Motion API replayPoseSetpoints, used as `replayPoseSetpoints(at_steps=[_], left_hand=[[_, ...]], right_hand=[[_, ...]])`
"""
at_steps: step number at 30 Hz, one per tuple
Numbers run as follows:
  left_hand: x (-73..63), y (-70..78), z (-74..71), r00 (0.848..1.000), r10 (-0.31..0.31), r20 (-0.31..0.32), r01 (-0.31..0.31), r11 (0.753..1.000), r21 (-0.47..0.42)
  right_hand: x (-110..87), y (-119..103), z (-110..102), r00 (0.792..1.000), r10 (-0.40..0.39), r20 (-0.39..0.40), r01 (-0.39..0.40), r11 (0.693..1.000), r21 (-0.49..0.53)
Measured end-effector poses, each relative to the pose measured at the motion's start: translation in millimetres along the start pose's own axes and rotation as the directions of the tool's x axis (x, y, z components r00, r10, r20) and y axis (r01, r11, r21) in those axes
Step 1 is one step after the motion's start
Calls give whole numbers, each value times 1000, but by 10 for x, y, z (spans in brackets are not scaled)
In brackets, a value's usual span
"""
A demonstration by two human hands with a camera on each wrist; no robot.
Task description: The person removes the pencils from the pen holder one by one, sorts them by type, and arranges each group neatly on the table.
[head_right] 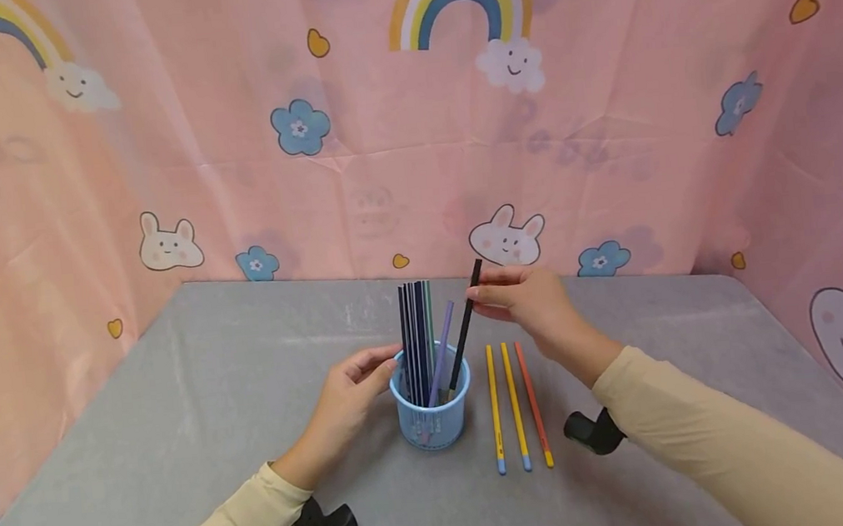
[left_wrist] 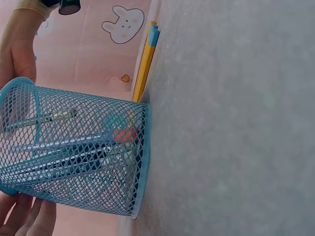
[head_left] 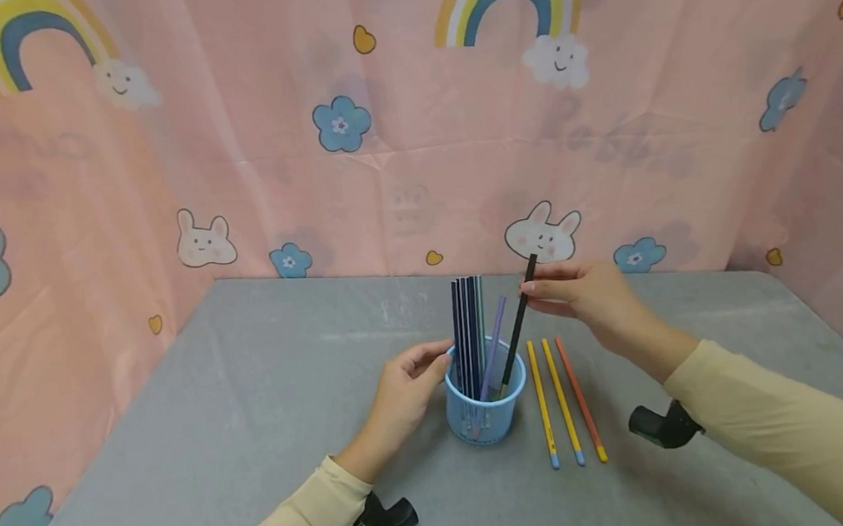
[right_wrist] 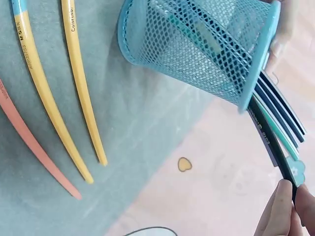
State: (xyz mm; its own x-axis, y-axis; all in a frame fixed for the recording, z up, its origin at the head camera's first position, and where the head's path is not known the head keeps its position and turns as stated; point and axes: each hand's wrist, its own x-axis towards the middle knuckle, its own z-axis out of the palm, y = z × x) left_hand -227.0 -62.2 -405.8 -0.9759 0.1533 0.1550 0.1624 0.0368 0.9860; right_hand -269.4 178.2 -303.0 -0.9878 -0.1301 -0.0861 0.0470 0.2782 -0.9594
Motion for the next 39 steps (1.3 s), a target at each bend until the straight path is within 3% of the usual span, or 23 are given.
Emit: replayPoseSetpoints(at_steps=[5, 14, 24, 33, 39], left_hand=[[7, -5, -2, 1000, 13, -1, -13, 1000, -9], [-1, -13, -2, 1000, 1, 6, -1, 1000, -8], [-12, 22, 6, 1000, -2, -5, 2, 1000, -6], [-3, 25, 27, 1000, 9, 4, -9, 1000, 12], [7, 0, 9, 1000, 23, -3, -22, 1000, 11]], right_hand=[[-38, -129, -82, 999, -54, 7, 53, 993, 105], [-96, -353, -242, 992, -125, -16, 125, 950, 286], [-166, -394, -440, 987, -152, -57, 162, 948, 275], [-187, -195, -702, 989, -134, -67, 146, 962, 233], [-141, -101, -753, 996, -72, -61, 78, 993, 89]])
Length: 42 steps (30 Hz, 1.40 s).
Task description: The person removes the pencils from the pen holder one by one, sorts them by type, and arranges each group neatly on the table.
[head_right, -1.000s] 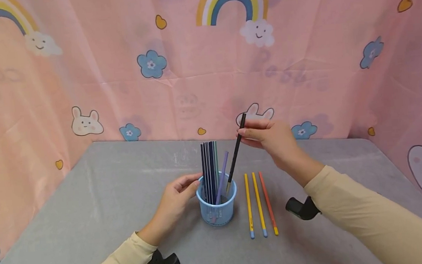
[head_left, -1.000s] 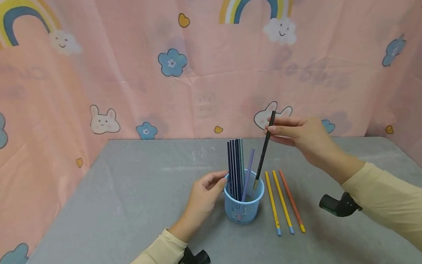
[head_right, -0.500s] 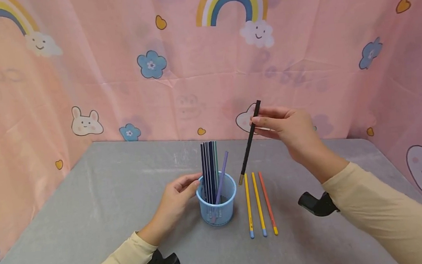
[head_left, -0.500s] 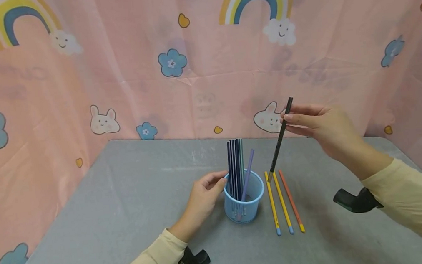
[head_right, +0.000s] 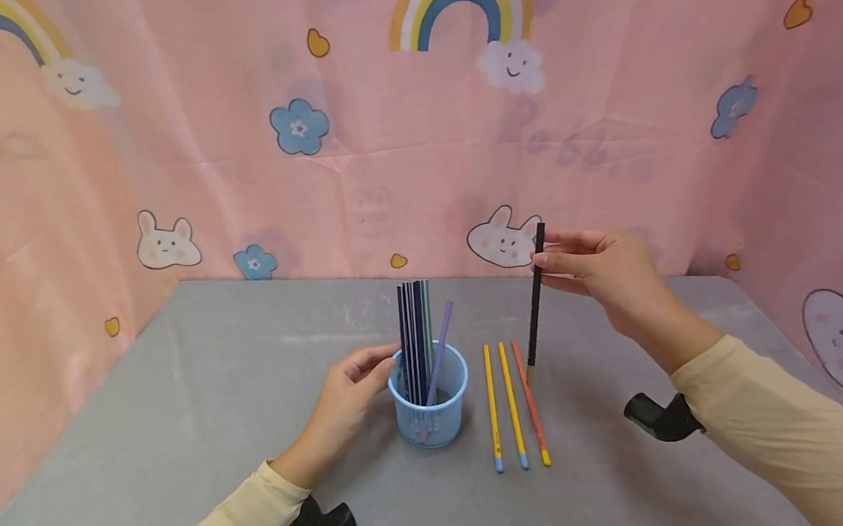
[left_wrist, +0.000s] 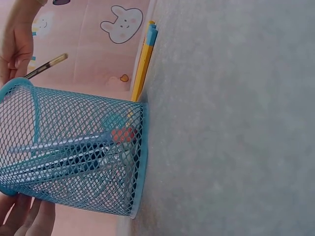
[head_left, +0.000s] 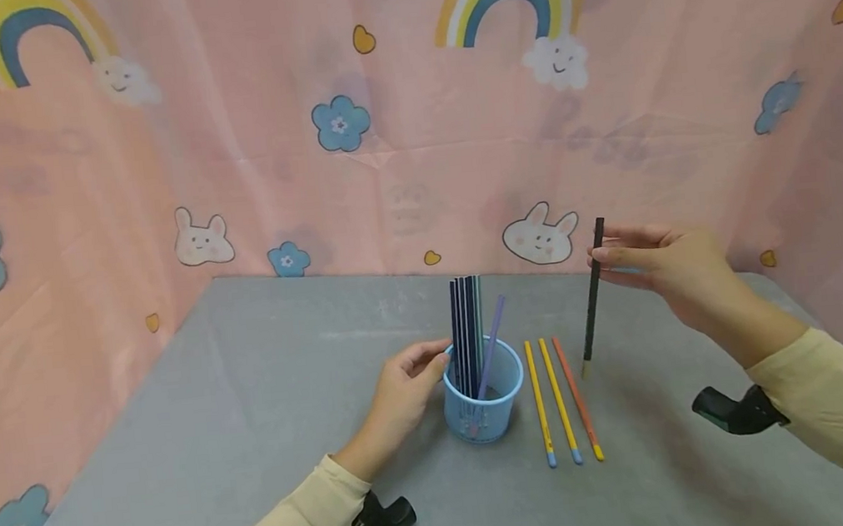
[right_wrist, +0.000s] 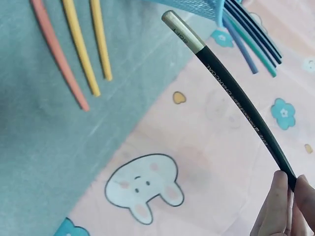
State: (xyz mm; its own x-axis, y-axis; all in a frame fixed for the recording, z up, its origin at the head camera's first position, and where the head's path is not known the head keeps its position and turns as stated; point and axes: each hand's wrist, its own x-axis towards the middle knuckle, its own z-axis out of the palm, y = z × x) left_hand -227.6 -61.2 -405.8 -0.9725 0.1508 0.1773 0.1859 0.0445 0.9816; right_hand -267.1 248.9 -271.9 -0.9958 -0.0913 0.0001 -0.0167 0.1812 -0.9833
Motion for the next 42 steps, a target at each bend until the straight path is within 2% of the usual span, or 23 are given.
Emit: replayPoseSetpoints(at_steps=[4, 12, 18, 26, 42], left_hand=[[1, 5, -24, 1000, -5, -12, 5, 1000, 1], [-1, -17, -38, 1000, -6, -22, 6, 1000, 1], [-10, -24, -27, 1000, 2, -12, -2, 1000, 6], [-12, -34, -12, 1000, -17, -2, 17, 1000, -14], [-21, 4, 0, 1000, -19, -5, 19, 1000, 5]], right_hand=[[44, 57, -3, 999, 32, 10, -30, 991, -133], [118, 314, -17, 988, 152, 32, -139, 960, -244], [137, 548, -51, 977, 207, 47, -189, 950, -250], [154, 789, 23, 963, 268, 6, -249, 902, -353], [186, 1053, 79, 931, 363, -31, -348, 860, -372]])
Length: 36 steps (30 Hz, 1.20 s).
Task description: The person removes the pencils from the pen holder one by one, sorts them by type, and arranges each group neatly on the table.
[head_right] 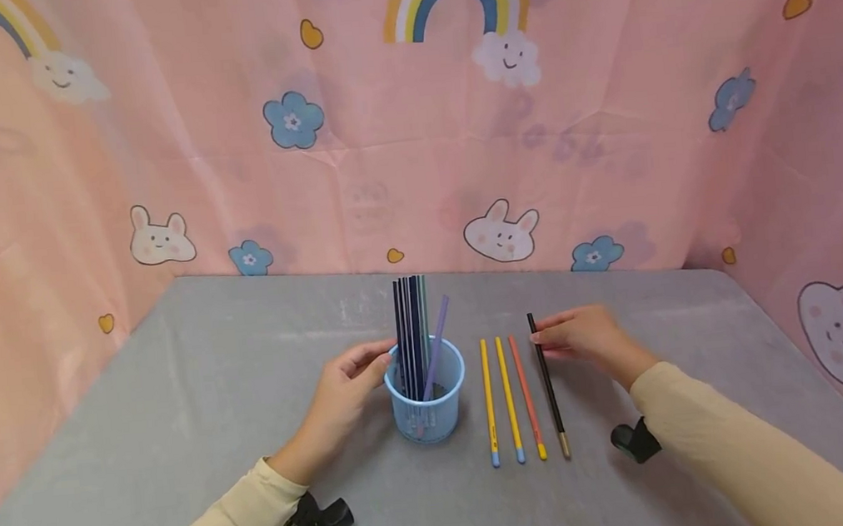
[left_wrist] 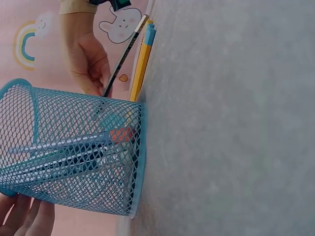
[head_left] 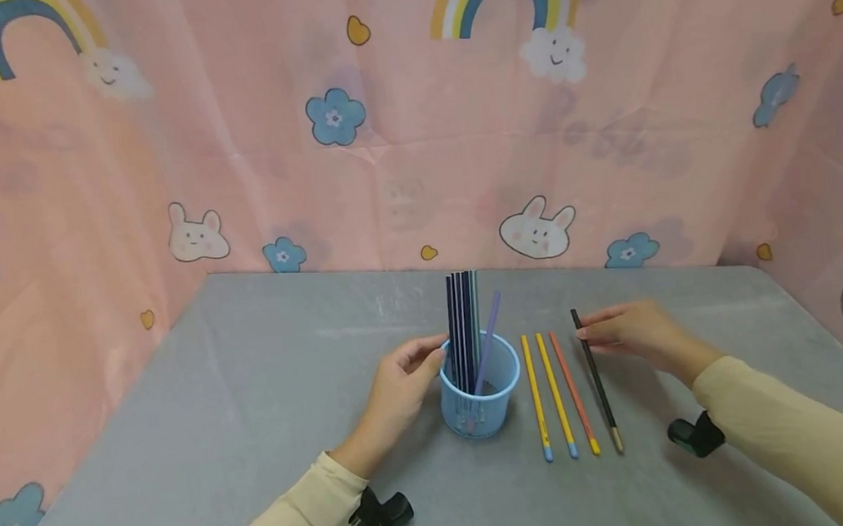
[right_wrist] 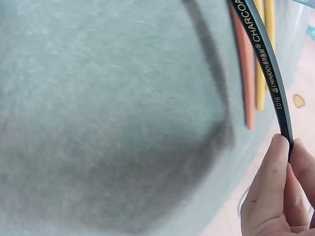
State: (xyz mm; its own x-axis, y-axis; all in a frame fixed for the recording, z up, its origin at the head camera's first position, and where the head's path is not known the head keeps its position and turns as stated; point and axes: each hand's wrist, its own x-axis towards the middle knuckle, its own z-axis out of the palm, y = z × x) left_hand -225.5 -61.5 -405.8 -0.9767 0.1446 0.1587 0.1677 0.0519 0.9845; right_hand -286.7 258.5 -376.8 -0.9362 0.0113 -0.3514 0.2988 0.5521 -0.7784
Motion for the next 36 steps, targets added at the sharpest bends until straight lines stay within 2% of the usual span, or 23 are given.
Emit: replayPoseSetpoints(at_steps=[11, 36], left_hand=[[-27, 19, -12, 1000, -4, 4, 4, 999, -35], [-4, 24, -8, 1000, -1, -1, 1, 1000, -8]], right_hand=[[72, 84, 72, 999, 40, 26, -41, 999, 36], [183, 90, 193, 993, 104, -56, -105, 994, -10]])
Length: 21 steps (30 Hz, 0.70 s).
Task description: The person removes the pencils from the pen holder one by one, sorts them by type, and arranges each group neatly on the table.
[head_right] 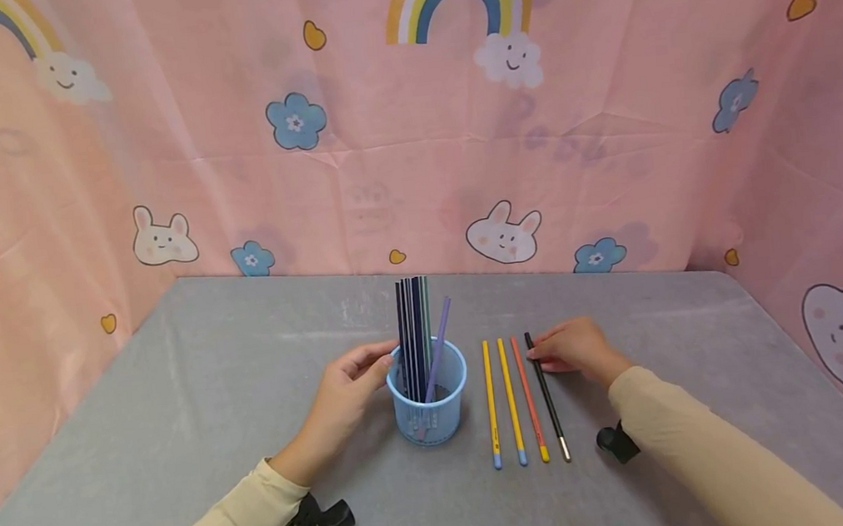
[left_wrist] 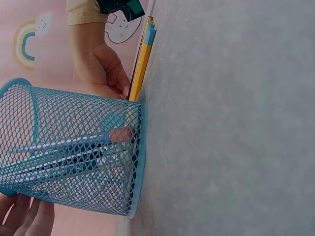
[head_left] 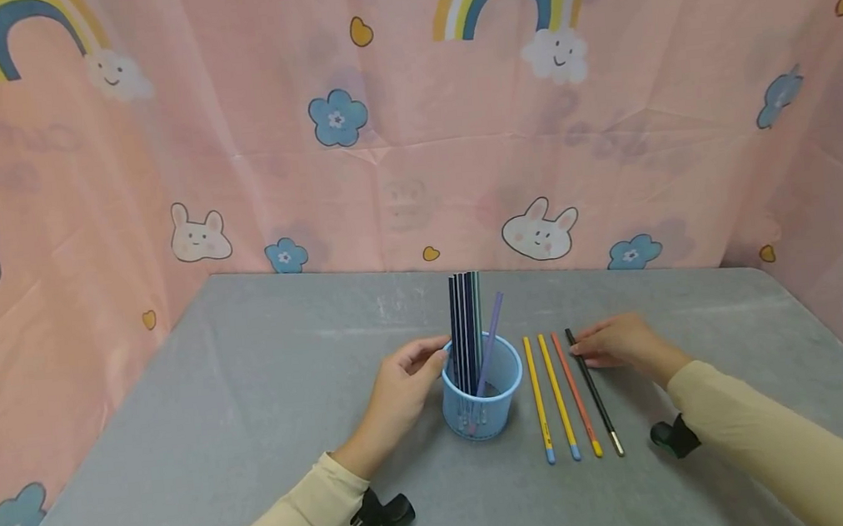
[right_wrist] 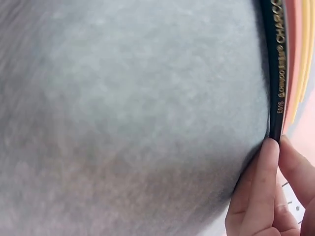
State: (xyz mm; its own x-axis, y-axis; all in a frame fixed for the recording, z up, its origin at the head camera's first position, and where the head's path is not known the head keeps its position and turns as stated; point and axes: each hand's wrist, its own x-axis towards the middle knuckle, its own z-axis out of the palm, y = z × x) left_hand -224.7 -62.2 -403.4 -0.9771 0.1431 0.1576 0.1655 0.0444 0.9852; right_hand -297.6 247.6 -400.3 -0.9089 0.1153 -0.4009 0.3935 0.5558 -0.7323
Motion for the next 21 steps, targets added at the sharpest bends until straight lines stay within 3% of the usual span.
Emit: replayPoseSetpoints(at_steps=[6, 13, 16, 21], left_hand=[[5, 3, -2, 1000, 2, -6, -2, 1000, 0], [13, -18, -9, 1000, 12, 1, -12, 1000, -4], [11, -22, -5, 1000, 11, 1, -11, 1000, -5], [12, -26, -4, 1000, 16, 3, -16, 1000, -5]], right_hand=[[17, -17, 10, 1000, -6, -18, 6, 1000, -9], [-138, -131, -47, 987, -163, -10, 162, 985, -52], [-234, -221, -32, 978, -207, 13, 207, 978, 32], [-362, -358, 38, 968, -234, 94, 213, 958, 190]])
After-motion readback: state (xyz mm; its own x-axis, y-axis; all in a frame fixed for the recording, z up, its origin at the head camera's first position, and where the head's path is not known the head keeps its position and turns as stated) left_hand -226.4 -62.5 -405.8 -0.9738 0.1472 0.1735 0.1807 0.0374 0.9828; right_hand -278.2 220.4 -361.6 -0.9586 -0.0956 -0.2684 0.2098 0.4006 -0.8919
